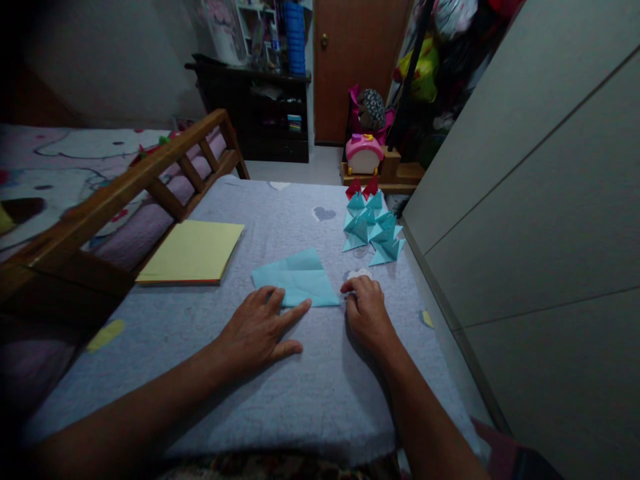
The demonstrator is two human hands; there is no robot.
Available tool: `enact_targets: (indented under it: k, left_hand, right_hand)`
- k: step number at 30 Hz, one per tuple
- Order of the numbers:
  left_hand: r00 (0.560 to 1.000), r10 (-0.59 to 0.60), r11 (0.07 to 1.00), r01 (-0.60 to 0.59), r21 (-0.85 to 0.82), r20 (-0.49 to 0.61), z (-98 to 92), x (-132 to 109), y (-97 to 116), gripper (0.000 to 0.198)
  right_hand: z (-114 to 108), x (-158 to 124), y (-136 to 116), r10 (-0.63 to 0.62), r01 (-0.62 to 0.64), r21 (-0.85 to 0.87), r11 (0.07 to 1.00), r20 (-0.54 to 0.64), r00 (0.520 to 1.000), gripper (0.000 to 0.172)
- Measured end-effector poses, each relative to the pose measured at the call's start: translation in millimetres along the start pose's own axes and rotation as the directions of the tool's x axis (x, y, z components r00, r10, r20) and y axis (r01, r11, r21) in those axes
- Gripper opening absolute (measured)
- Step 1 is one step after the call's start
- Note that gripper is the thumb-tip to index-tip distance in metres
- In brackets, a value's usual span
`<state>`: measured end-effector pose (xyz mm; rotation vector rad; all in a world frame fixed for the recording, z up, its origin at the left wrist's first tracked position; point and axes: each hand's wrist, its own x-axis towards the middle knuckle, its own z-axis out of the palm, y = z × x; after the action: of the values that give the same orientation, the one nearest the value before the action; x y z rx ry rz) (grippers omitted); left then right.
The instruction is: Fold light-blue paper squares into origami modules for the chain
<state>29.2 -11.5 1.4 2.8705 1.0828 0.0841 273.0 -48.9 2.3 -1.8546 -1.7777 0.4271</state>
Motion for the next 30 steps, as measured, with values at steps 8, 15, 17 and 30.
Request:
enact_targets:
  k: [8,15,17,30]
  left_hand:
    - [1.000,0.009,1.000,-0.009,0.008,-0.010,3.3,-2,1,0.061]
    - [1.000,0.018,1.000,-0.018,0.010,-0.022,3.9,-1,1,0.068]
    - [1.000,0.014,1.000,-0.014,0.010,-0.010,1.5,-1,1,0.072]
    - [1.000,0.013,1.000,-0.013,0.029,0.001,0.7,-2,1,0.074]
  right_hand:
    - [23,-42,-51,-0.323,0.348,-0.109,0.931,0.194,0.926,0.044]
    - [39,-58,-48,-0.267,0.316,-0.237,0.919,0.217,0.939,0.067]
    - [39,-58,-46,-0.260,0.312,-0.257,0.915,0.218,0.941,0.069]
    - [38,-64,-37,-0.245,0.318,-0.343,0.884,0.240,0.939,0.069]
